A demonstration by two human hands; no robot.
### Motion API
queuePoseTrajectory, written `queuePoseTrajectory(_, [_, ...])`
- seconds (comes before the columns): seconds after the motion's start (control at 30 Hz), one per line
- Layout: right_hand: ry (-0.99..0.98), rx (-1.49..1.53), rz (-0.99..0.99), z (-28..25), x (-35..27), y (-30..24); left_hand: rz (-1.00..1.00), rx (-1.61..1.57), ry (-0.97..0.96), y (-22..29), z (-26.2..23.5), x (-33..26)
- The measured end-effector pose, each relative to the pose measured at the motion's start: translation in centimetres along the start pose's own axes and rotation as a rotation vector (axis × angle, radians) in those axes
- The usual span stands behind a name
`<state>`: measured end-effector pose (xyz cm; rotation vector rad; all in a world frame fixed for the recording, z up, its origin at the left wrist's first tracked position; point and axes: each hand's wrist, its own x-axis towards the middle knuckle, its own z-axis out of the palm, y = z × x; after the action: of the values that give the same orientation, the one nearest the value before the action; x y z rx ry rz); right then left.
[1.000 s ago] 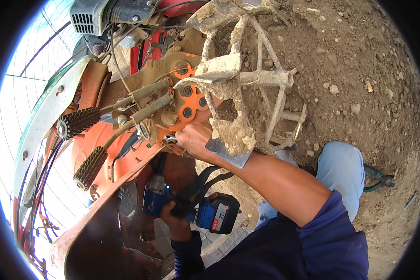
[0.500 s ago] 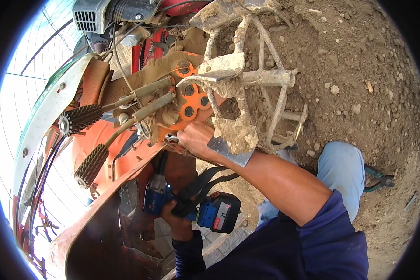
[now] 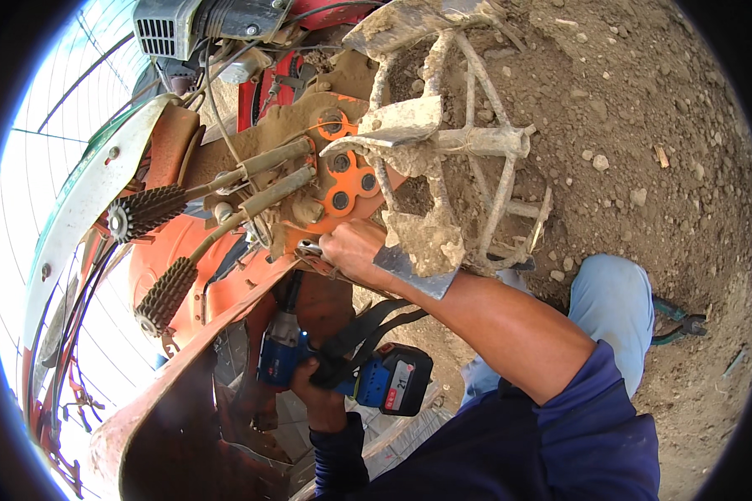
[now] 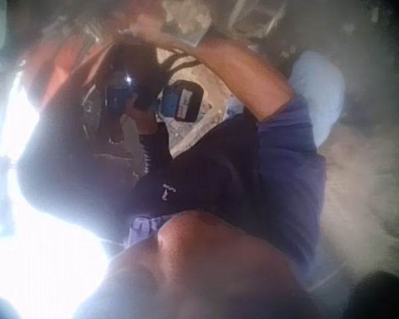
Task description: The person approaches a red walk-behind tiller, squats, and uses pliers and a wrench to remove a metal pin and a small bracket from the tiller's undercarriage. After standing and retrieving a blue cordless impact driver, the person returns to the tiller and uses the impact driver to remove bolts from the machine's frame.
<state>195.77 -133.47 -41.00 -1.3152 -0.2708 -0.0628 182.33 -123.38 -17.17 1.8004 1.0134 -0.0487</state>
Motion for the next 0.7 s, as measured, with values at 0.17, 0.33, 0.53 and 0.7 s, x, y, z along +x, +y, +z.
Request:
queuePoseTrajectory(0.17, [0.017,0.011,-0.014,0.0,-0.1,0.2,-0.03,-0.057,0.037,0.1,0.3,-0.2])
queuePoseTrajectory(0.33, [-0.003,0.011,-0.008,0.1,-0.1,0.2,-0.052,-0.082,0.06,0.3,0.9,-0.5])
queuePoseTrajectory(0.53, [-0.024,-0.006,0.012,0.0,0.1,0.0,-0.033,-0.078,0.042,0.3,1.0,-0.4])
queuePoseTrajectory(0.7, [-0.022,-0.019,-0.011,-0.3,0.0,0.0,-0.007,-0.012,0.048,0.3,0.9,-0.5])
